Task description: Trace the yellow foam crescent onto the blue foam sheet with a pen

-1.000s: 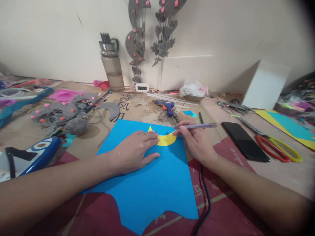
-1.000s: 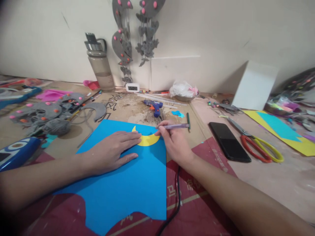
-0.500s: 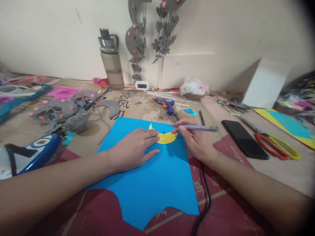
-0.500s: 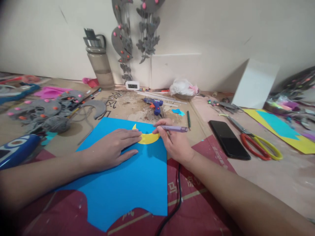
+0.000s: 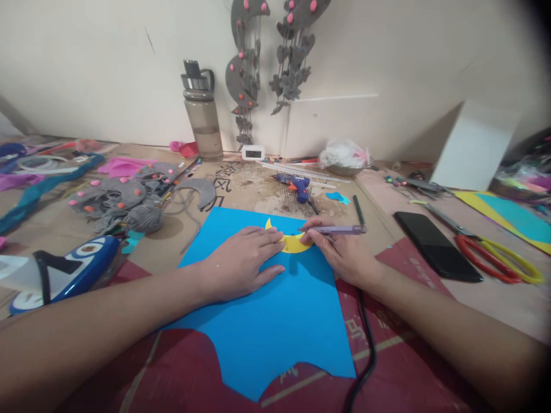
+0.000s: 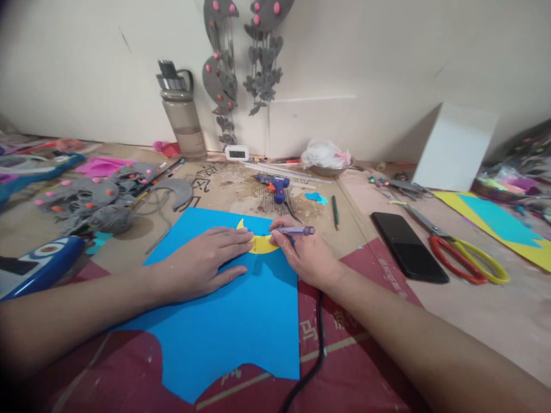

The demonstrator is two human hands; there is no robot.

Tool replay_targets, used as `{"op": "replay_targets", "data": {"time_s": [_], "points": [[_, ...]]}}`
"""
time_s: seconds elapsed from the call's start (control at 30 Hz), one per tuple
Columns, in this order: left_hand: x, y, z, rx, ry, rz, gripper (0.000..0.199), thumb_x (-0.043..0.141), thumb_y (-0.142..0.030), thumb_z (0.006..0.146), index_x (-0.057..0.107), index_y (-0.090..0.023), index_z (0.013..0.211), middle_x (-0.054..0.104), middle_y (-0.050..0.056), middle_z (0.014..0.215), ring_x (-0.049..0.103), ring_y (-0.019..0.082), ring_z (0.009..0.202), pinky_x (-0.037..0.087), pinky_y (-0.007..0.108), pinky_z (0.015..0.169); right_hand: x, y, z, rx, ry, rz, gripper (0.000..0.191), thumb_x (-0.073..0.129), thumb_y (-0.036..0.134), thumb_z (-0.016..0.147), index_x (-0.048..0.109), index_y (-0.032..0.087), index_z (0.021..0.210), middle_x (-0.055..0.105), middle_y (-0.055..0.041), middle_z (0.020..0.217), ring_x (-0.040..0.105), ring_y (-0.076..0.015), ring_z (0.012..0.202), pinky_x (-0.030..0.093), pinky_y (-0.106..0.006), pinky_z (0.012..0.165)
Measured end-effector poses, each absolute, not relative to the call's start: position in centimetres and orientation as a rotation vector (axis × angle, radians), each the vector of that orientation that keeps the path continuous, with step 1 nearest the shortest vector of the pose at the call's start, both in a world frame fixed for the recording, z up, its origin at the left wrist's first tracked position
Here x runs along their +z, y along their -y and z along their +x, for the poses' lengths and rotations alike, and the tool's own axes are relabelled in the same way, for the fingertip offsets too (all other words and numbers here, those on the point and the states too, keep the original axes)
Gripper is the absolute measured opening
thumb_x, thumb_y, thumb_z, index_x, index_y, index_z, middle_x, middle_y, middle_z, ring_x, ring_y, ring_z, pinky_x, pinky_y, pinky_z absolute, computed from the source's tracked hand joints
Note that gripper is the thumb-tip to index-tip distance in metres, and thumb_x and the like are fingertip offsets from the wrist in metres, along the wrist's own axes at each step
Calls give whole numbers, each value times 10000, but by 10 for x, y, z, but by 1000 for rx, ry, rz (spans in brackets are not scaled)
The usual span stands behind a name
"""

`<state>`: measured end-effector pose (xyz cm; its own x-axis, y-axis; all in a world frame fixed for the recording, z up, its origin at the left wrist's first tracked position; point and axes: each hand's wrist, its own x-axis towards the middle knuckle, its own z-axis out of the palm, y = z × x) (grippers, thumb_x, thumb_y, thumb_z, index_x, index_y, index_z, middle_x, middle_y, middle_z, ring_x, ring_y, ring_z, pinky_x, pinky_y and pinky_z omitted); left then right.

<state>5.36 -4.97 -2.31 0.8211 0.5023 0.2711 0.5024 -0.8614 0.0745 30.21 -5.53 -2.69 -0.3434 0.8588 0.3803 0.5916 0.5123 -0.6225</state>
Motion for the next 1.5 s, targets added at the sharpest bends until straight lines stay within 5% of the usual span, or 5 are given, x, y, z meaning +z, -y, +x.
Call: {"op": "replay_targets", "data": {"time_s": [0.27, 0.63, 0.87, 1.5], "points": [[-25, 49, 53, -483, 809, -2991, 435, 466, -437, 1019, 626, -150, 1303, 620, 129, 1391, 575, 302, 1293, 471, 493, 1068, -29, 47, 306, 585, 1474, -1186, 273, 497, 500, 982, 538, 232, 1001, 730, -11, 752, 696, -198, 761, 534, -372, 791], [-25, 49, 53, -479, 782, -2979, 414, 494, -417, 1011, 637, -141, 1285, 622, 129, 1389, 579, 308, 1291, 482, 493, 1050, -32, 48, 308, 408, 1749, -1182, 302, 474, 506, 994, 607, 235, 990, 739, -44, 829, 691, -228, 889, 466, -445, 938], [-27, 48, 53, -434, 809, -2993, 458, 468, -444, 1019, 600, -147, 1341, 578, 112, 1443, 524, 302, 1353, 444, 486, 1087, -36, 37, 315, 653, 1530, -1236, 337, 496, 556, 965, 545, 230, 1033, 735, -39, 819, 720, -234, 828, 537, -421, 839], [-26, 47, 54, -393, 875, -3032, 488, 448, -468, 1019, 574, -169, 1384, 547, 106, 1477, 506, 293, 1366, 390, 461, 1114, -25, 21, 335, 138, 1755, -1601, 268, 408, 371, 988, 611, 196, 990, 770, -102, 889, 716, -269, 915, 493, -388, 851]]}}
